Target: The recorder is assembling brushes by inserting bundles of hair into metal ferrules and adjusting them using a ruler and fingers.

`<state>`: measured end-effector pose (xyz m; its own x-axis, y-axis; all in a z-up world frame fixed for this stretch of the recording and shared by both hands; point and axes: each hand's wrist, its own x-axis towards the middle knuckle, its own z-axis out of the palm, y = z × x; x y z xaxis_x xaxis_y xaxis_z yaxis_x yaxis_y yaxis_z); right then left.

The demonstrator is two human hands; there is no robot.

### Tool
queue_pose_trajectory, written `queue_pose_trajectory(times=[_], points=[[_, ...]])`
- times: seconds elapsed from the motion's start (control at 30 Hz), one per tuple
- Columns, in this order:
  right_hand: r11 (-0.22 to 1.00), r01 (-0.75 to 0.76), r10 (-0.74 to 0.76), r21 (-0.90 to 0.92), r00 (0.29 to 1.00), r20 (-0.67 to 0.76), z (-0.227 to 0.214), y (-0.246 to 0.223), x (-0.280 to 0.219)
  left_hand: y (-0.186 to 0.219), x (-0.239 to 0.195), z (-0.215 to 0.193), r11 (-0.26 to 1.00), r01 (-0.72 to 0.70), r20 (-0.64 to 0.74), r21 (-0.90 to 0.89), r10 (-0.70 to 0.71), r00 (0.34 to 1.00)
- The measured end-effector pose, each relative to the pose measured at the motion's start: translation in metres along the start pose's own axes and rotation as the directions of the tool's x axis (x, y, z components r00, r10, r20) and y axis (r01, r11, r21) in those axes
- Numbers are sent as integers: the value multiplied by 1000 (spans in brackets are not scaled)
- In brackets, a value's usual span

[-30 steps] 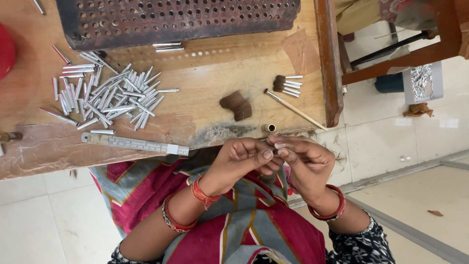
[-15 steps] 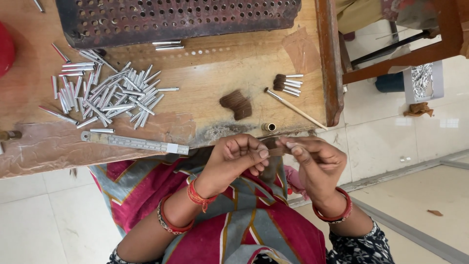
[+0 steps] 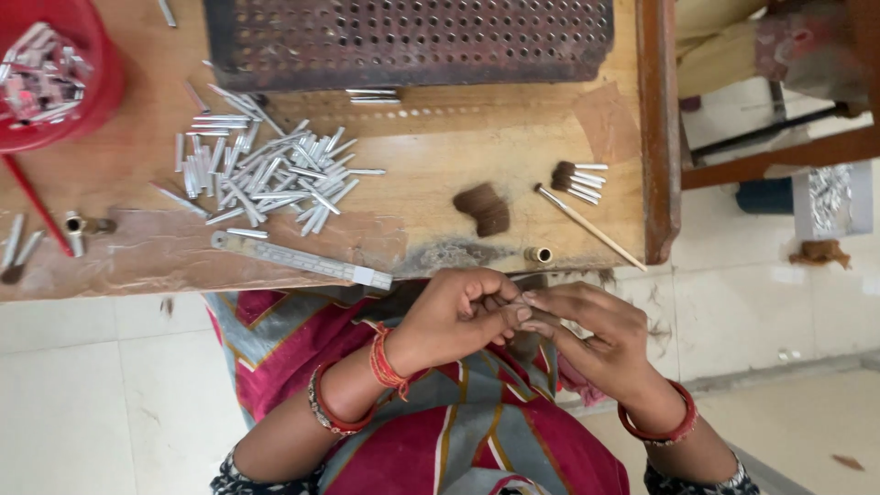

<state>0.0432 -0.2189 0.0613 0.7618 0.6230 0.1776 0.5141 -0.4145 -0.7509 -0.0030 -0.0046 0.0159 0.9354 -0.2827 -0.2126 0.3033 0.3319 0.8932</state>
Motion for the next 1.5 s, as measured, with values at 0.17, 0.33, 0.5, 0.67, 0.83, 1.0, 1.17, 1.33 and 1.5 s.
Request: queue_pose_trajectory(times=[0.17,0.33,0.5,0.67,0.83,1.0,1.17,1.33,1.5], points=[[986,162,-164,-37,985,-47,8,-6,2,-15,0,-7,999,-26,34,-39,27,999],[974,188,-199,-128,977,-77,14,-14,4,-2,-4,-16,999,-25,111,-47,30,993],[984,137,-155,-111,974,-166,16,-20,8,47,-10,-55,470,-238,-124,850,617,777],[986,125,-144,-111,973,-181,17,-17,8,64,7,-110,59,53,-79,997,721,688],[982,159,-175,-97,966,-190,17,-18,10,66,9,-109,-195,100,43,976,617,786],[996,44,-27,84,980,-197,16,-10,1,70,-18,-42,614,-385,-67,689,584,809],[974,122,-70,190,963,-259,25,-1,-9,-4,-13,-9,912,-273,-120,-306,247,961],[973,180,-129,146,944,-303,33,6,-15,-14,-10,0,817,-113,-118,-565,56,991],[964,237,-191,123,934,-301,35,10,-16,-20,-9,1,769,-77,-82,-635,31,996]])
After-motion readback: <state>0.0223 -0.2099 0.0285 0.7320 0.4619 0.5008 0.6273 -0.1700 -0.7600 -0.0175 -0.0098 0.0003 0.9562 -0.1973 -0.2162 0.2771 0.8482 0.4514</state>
